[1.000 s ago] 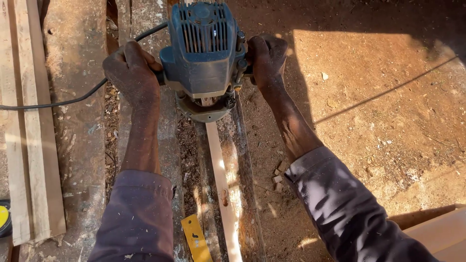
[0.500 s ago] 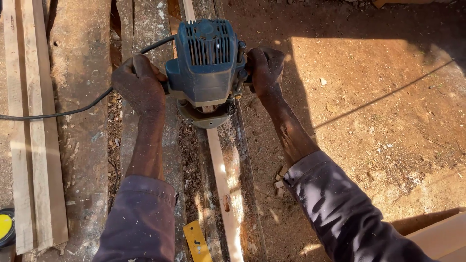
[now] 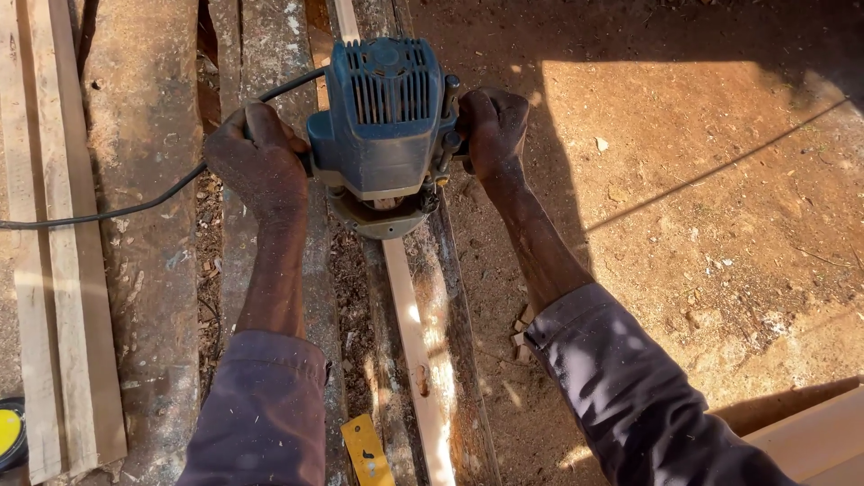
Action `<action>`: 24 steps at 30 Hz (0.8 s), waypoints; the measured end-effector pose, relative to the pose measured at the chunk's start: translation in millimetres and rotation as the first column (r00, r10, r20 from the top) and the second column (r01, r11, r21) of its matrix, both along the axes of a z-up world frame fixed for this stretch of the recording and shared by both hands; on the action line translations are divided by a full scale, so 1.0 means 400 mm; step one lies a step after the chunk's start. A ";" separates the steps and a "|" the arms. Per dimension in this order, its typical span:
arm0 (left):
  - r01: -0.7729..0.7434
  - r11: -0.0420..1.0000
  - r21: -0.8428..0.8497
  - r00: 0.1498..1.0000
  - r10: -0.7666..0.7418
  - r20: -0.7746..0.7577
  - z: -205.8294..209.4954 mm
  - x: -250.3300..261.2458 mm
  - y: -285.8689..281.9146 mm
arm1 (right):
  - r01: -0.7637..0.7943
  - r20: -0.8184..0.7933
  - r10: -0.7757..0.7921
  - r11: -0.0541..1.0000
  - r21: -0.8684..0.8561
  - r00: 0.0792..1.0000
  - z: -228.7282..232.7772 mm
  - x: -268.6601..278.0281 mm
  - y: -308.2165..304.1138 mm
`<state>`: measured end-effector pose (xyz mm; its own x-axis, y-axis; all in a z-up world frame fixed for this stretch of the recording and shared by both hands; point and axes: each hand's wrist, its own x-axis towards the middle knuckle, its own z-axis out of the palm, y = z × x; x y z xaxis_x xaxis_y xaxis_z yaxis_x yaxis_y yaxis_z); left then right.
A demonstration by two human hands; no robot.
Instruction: Using a power router to shape the edge of a wooden plank on a workbench
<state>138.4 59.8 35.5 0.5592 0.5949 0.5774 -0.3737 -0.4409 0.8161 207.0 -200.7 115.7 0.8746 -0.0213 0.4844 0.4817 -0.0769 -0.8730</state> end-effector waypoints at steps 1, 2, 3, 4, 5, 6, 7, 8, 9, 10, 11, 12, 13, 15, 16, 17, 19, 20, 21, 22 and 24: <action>0.011 1.000 -0.009 1.000 -0.011 0.004 -0.010 0.001 0.003 | 0.000 -0.019 0.000 1.000 0.010 1.000 -0.006 0.003 -0.001; 0.014 1.000 -0.011 1.000 -0.014 0.005 -0.012 0.004 -0.001 | 0.002 -0.017 -0.002 1.000 0.007 1.000 0.003 0.000 -0.002; 0.022 0.999 -0.029 1.000 -0.022 0.007 -0.014 0.006 -0.004 | 0.018 -0.020 -0.018 1.000 -0.012 1.000 0.012 -0.003 -0.003; 0.027 0.999 -0.044 1.000 -0.027 0.001 -0.018 -0.002 -0.003 | 0.030 -0.030 -0.031 0.999 -0.030 0.999 0.016 -0.014 0.001; 0.027 0.999 -0.044 1.000 -0.027 -0.006 -0.016 -0.012 -0.004 | 0.030 -0.038 -0.031 0.999 -0.030 0.999 0.009 -0.015 0.003; 0.022 0.999 -0.029 1.000 -0.022 0.009 -0.009 -0.015 -0.005 | 0.012 -0.020 -0.013 1.000 -0.013 1.000 0.007 -0.011 0.004; 0.017 1.000 -0.013 1.000 -0.017 0.025 -0.002 -0.017 -0.006 | -0.005 -0.003 0.005 1.000 0.003 1.000 0.004 -0.007 0.005; 0.020 1.000 -0.015 0.999 -0.019 0.026 -0.005 -0.014 -0.005 | -0.003 -0.001 0.003 1.000 0.001 1.000 0.010 -0.010 0.006; 0.010 1.000 -0.009 1.000 -0.010 0.023 -0.008 -0.012 -0.004 | 0.016 -0.009 -0.016 1.000 -0.017 1.000 0.015 -0.012 0.007; -0.004 1.000 -0.002 1.000 0.004 0.014 -0.014 -0.022 -0.002 | 0.031 -0.024 -0.032 0.999 -0.034 0.999 0.016 -0.022 0.010; -0.005 1.000 -0.002 1.000 0.005 0.008 -0.016 -0.024 -0.004 | 0.030 -0.029 -0.031 0.999 -0.035 0.999 0.013 -0.023 0.008; 0.021 0.999 -0.026 0.999 -0.020 0.028 -0.017 -0.022 -0.004 | 0.018 -0.005 -0.018 0.999 -0.042 1.000 0.009 -0.021 0.008; 0.047 0.998 -0.049 0.998 -0.044 0.048 -0.020 -0.019 -0.004 | 0.007 0.019 -0.006 0.999 -0.049 1.000 0.006 -0.017 0.007; 0.037 0.999 -0.037 0.998 -0.035 0.054 -0.024 -0.015 -0.004 | 0.002 0.022 -0.001 0.999 -0.040 1.000 0.000 -0.017 0.007; 0.026 0.999 -0.026 0.998 -0.024 0.062 -0.028 -0.014 -0.006 | -0.004 0.026 0.005 0.999 -0.032 1.000 -0.004 -0.018 0.005; 0.028 0.999 -0.028 0.998 -0.026 0.060 -0.028 -0.009 -0.007 | -0.002 0.024 0.003 0.999 -0.035 1.000 -0.010 -0.011 0.004; 0.016 1.000 0.002 0.998 -0.016 0.061 -0.032 -0.010 -0.011 | 0.027 0.079 -0.026 1.000 -0.007 0.997 -0.027 -0.006 0.002; 0.017 1.000 0.000 0.998 -0.017 0.058 -0.028 -0.011 -0.010 | 0.028 0.076 -0.027 1.000 -0.009 0.997 -0.031 -0.007 0.003; -0.001 1.000 0.022 0.999 0.000 0.053 -0.024 -0.011 -0.010 | 0.037 0.061 -0.037 0.999 0.004 0.997 -0.035 -0.007 0.003; -0.021 0.999 0.044 0.999 0.019 0.051 -0.021 -0.011 -0.009 | 0.044 0.048 -0.044 0.999 0.016 0.998 -0.039 -0.007 0.004; -0.017 1.000 0.014 0.999 0.016 0.048 -0.007 -0.023 -0.025 | 0.050 0.036 -0.049 0.999 0.001 0.998 -0.044 -0.005 0.000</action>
